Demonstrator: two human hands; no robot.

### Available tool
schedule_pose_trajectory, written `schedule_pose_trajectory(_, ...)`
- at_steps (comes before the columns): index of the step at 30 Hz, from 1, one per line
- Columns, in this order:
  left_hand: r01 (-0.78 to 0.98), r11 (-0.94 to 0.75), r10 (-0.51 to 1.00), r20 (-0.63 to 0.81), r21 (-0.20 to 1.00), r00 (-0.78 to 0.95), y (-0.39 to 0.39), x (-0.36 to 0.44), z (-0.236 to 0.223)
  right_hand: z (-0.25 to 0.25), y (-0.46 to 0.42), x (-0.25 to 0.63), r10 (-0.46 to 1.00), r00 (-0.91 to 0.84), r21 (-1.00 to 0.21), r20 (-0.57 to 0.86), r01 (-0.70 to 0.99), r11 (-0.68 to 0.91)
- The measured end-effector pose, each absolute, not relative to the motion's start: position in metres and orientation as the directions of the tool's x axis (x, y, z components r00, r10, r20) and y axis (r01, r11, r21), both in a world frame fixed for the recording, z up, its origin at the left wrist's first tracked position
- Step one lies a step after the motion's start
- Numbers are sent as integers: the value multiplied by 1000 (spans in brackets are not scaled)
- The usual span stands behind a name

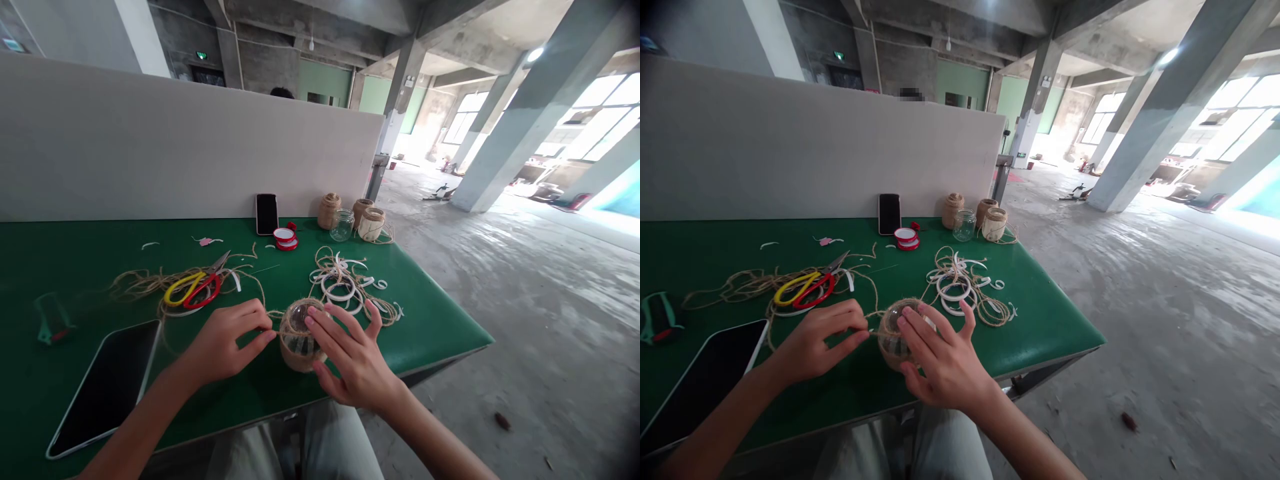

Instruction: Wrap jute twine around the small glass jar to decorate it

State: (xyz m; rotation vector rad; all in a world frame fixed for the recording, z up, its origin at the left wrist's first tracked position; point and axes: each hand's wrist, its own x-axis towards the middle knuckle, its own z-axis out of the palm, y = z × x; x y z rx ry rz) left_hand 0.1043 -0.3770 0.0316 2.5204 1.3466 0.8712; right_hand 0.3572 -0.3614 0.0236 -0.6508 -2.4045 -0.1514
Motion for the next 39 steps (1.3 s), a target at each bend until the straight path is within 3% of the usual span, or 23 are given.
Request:
schedule_pose_trajectory(9, 729, -566, 812, 413, 386, 412, -374, 104, 29, 15, -366, 358, 346, -665, 88, 662, 528, 845)
schedule_pose_trajectory(16, 742, -549, 819, 422, 384, 388, -371, 107, 33, -8, -356, 349, 210, -513, 145, 832, 567, 811)
schedule_pose_trajectory(20, 746, -551, 820, 409, 373, 401, -373, 107, 36, -15, -349, 343, 169, -490, 157, 855, 556, 817)
schedule_pose_trajectory(27, 764, -536, 827, 407, 359, 388, -377, 108, 44, -10, -354, 343, 266, -513, 65, 816, 539, 840)
schedule_pose_trajectory(34, 780, -522, 835, 395, 345, 384, -373, 109, 43, 25, -372, 343, 593, -376, -251, 712, 653, 715)
schedule_pose_trajectory(39, 774, -513, 845, 375, 371, 380, -370, 108, 38, 29, -361, 334, 743, -323, -387, 586, 695, 606)
